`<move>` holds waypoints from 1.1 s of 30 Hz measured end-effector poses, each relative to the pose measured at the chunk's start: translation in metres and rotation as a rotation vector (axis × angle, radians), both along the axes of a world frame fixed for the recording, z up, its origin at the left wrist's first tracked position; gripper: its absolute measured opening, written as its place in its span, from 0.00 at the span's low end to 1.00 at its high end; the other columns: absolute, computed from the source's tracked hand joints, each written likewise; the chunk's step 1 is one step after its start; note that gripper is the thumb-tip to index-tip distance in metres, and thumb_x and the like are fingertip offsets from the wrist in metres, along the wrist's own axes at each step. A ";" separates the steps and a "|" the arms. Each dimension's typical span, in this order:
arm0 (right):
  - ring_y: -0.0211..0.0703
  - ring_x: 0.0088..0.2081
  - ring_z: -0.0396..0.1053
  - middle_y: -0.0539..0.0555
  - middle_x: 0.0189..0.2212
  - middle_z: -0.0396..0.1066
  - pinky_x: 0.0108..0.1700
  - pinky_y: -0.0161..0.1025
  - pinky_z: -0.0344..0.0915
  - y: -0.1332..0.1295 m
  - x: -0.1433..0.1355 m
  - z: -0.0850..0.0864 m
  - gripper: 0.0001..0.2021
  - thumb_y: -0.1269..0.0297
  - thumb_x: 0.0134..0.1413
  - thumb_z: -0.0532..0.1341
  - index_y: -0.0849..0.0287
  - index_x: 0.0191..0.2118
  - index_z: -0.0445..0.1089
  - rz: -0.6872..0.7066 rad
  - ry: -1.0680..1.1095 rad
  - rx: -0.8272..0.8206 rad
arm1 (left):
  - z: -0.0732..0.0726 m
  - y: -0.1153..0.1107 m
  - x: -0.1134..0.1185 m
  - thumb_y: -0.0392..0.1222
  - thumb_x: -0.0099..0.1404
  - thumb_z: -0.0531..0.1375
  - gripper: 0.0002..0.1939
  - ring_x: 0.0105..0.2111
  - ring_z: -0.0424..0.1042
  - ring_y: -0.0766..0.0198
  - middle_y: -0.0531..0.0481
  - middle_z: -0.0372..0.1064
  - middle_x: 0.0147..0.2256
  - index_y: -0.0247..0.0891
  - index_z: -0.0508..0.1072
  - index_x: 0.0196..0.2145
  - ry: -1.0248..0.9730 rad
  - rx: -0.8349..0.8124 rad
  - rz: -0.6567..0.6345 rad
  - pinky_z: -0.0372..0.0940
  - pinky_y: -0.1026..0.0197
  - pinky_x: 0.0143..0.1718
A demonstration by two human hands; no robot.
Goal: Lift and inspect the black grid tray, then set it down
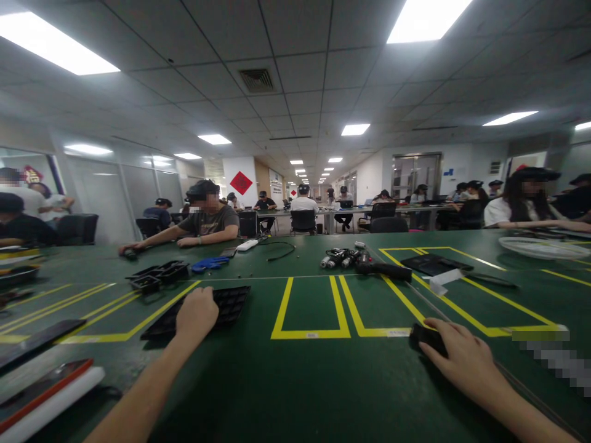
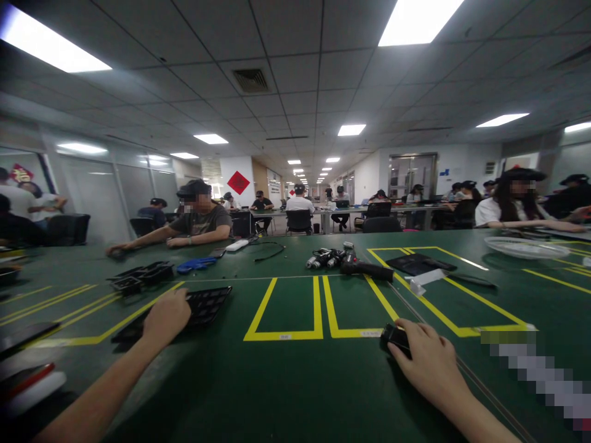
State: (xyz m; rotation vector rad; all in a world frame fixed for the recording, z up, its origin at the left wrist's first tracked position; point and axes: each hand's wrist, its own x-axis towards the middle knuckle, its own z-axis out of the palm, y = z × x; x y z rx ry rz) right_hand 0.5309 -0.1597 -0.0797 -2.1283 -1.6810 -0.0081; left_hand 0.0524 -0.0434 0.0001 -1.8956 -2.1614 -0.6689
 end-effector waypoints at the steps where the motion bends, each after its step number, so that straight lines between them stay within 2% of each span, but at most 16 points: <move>1: 0.56 0.54 0.55 0.62 0.49 0.62 0.53 0.57 0.51 0.000 0.000 0.000 0.26 0.50 0.48 0.47 0.59 0.51 0.57 -0.004 0.003 -0.002 | -0.002 -0.002 0.012 0.29 0.57 0.42 0.22 0.49 0.63 0.51 0.32 0.65 0.46 0.26 0.68 0.45 0.028 0.008 -0.081 0.55 0.51 0.50; 4: 0.56 0.55 0.55 0.61 0.50 0.62 0.53 0.57 0.50 0.000 0.000 0.001 0.27 0.49 0.48 0.46 0.59 0.51 0.57 -0.013 0.009 -0.005 | -0.017 -0.008 0.050 0.25 0.57 0.42 0.25 0.50 0.61 0.64 0.45 0.65 0.48 0.34 0.67 0.47 0.077 -0.019 -0.314 0.53 0.64 0.53; 8: 0.57 0.56 0.53 0.61 0.51 0.61 0.54 0.57 0.50 0.001 0.002 -0.001 0.27 0.48 0.48 0.46 0.58 0.51 0.57 -0.018 0.023 0.003 | -0.039 -0.017 0.079 0.23 0.56 0.44 0.25 0.47 0.63 0.65 0.47 0.64 0.47 0.36 0.67 0.48 0.113 -0.170 -0.488 0.59 0.65 0.47; 11: 0.57 0.56 0.53 0.60 0.51 0.61 0.53 0.58 0.50 0.002 0.003 -0.002 0.28 0.47 0.48 0.46 0.58 0.52 0.57 -0.019 0.036 -0.014 | -0.044 -0.021 0.080 0.28 0.59 0.46 0.20 0.46 0.64 0.63 0.46 0.64 0.46 0.36 0.68 0.46 0.134 -0.231 -0.487 0.60 0.64 0.45; 17: 0.57 0.56 0.53 0.60 0.52 0.60 0.53 0.57 0.50 0.000 -0.003 0.005 0.30 0.46 0.48 0.42 0.59 0.52 0.56 -0.050 0.029 -0.035 | -0.043 -0.015 0.068 0.39 0.63 0.47 0.14 0.38 0.67 0.53 0.37 0.65 0.39 0.29 0.68 0.41 0.159 -0.233 -0.342 0.61 0.54 0.37; 21: 0.56 0.56 0.53 0.61 0.51 0.60 0.54 0.56 0.49 -0.002 -0.006 0.010 0.30 0.46 0.48 0.41 0.59 0.52 0.56 -0.069 0.028 -0.041 | -0.048 -0.008 0.059 0.37 0.63 0.49 0.11 0.35 0.68 0.56 0.41 0.68 0.34 0.33 0.69 0.37 0.101 -0.258 -0.403 0.60 0.57 0.37; 25: 0.57 0.55 0.53 0.61 0.51 0.61 0.54 0.56 0.50 0.000 -0.003 0.007 0.31 0.45 0.47 0.41 0.59 0.52 0.56 -0.063 0.042 -0.040 | -0.053 -0.007 0.055 0.36 0.60 0.53 0.06 0.34 0.68 0.58 0.45 0.69 0.31 0.36 0.70 0.31 -0.070 -0.225 -0.447 0.59 0.59 0.37; 28: 0.57 0.55 0.54 0.61 0.50 0.61 0.53 0.56 0.51 0.000 0.000 0.003 0.30 0.45 0.47 0.41 0.59 0.51 0.57 -0.058 0.038 -0.033 | -0.050 -0.007 0.057 0.38 0.56 0.57 0.04 0.30 0.68 0.60 0.50 0.68 0.25 0.37 0.69 0.25 -0.295 -0.168 -0.427 0.59 0.60 0.36; 30: 0.57 0.55 0.54 0.61 0.50 0.62 0.53 0.56 0.52 0.000 0.000 0.003 0.31 0.45 0.47 0.41 0.59 0.51 0.57 -0.060 0.041 -0.031 | -0.040 -0.003 0.057 0.41 0.55 0.59 0.06 0.25 0.67 0.63 0.52 0.65 0.21 0.37 0.69 0.23 -0.503 -0.101 -0.381 0.60 0.62 0.32; 33: 0.57 0.54 0.55 0.61 0.50 0.62 0.53 0.57 0.53 -0.001 -0.002 0.005 0.30 0.46 0.47 0.42 0.59 0.51 0.57 -0.066 0.046 -0.022 | -0.016 0.008 0.042 0.46 0.56 0.56 0.10 0.19 0.64 0.66 0.55 0.61 0.17 0.36 0.67 0.25 -0.918 0.055 -0.250 0.59 0.65 0.23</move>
